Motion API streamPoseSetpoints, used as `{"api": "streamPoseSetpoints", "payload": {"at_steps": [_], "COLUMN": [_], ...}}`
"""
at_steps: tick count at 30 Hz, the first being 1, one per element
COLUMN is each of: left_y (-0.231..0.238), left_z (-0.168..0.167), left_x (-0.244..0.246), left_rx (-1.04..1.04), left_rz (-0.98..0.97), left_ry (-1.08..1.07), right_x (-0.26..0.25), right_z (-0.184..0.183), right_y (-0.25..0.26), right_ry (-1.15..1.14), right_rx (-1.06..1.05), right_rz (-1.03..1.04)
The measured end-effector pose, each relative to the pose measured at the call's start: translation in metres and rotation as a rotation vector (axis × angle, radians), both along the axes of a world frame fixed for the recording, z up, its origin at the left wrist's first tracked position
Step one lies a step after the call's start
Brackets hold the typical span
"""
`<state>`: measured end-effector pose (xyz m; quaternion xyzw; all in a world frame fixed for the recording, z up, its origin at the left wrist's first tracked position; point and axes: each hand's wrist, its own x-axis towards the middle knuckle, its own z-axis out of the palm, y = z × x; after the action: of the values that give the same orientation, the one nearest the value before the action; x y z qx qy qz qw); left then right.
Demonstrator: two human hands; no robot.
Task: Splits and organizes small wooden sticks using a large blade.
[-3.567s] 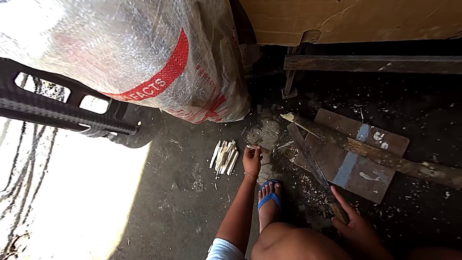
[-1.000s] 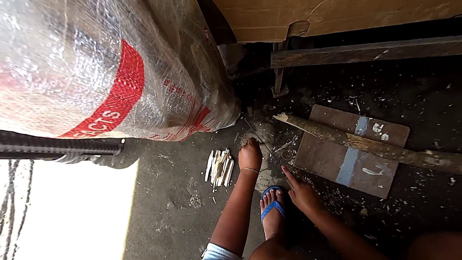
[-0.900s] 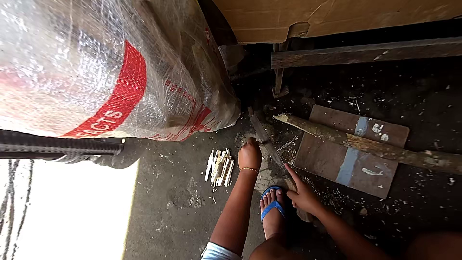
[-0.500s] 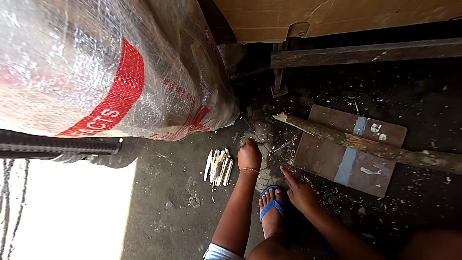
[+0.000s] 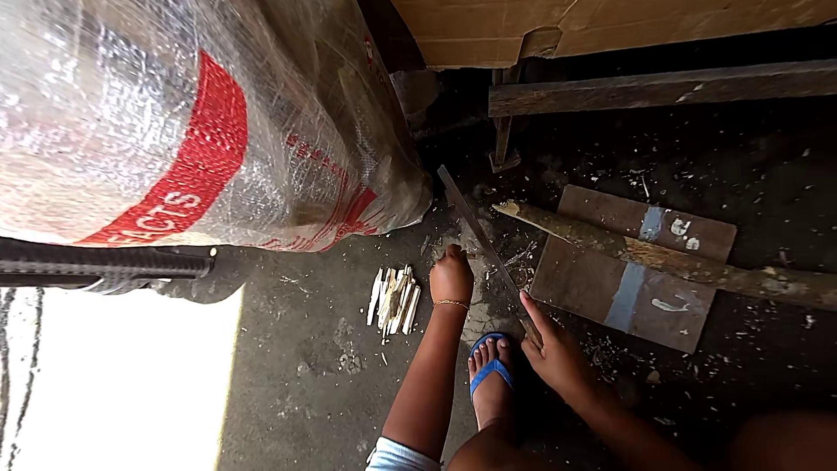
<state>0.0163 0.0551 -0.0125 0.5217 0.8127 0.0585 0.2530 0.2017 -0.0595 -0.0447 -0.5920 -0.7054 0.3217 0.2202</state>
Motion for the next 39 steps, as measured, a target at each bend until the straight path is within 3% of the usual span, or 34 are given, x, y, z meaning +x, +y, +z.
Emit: {"api": "streamPoseSetpoints", "payload": {"at_steps": [2, 5, 8, 10, 13, 15, 20, 22, 25, 30, 33, 36, 39], "left_y": [0.0, -0.002, -0.002, -0.003, -0.001, -0.001, -0.003, -0.002, -0.003, -0.009, -0.035, -0.084, -0.125], "left_z": [-0.001, -0.001, -0.001, -0.001, 0.001, 0.001, -0.002, -0.001, 0.0, -0.007, -0.023, -0.044, -0.052], "left_x": [-0.001, 0.001, 0.003, 0.003, -0.001, 0.0, 0.0, -0.001, 0.003, -0.008, -0.035, -0.075, -0.106], "left_rx": [0.007, 0.004, -0.012, -0.022, -0.03, -0.03, 0.004, 0.008, -0.019, 0.027, 0.275, 0.584, 0.717], "left_rz": [0.015, 0.02, -0.012, -0.014, 0.004, 0.006, 0.006, 0.007, -0.012, -0.008, 0.088, 0.29, 0.662], "left_ry": [-0.006, -0.006, -0.009, -0.009, -0.006, -0.006, -0.014, -0.008, -0.003, -0.027, -0.102, -0.207, -0.41], "right_x": [-0.005, 0.001, 0.005, 0.007, 0.012, 0.014, 0.002, 0.0, 0.009, 0.026, 0.039, 0.052, 0.059], "right_z": [-0.013, -0.029, -0.037, -0.035, -0.026, -0.013, -0.005, -0.017, -0.041, -0.048, -0.038, -0.019, -0.003], "right_y": [-0.003, 0.013, 0.018, 0.02, 0.028, 0.026, 0.0, 0.0, 0.018, 0.013, -0.001, -0.011, -0.013], "right_ry": [-0.1, -0.367, -0.411, -0.349, -0.018, 0.044, -0.071, -0.167, -0.383, -0.218, -0.073, -0.011, 0.084], "right_rx": [0.005, -0.484, -0.516, -0.569, -0.745, -0.694, -0.043, -0.15, -0.584, -0.494, -0.355, -0.331, -0.456], "right_rz": [0.008, 0.182, 0.191, 0.182, 0.123, 0.097, 0.025, 0.054, 0.188, 0.14, 0.064, 0.013, -0.05]}}
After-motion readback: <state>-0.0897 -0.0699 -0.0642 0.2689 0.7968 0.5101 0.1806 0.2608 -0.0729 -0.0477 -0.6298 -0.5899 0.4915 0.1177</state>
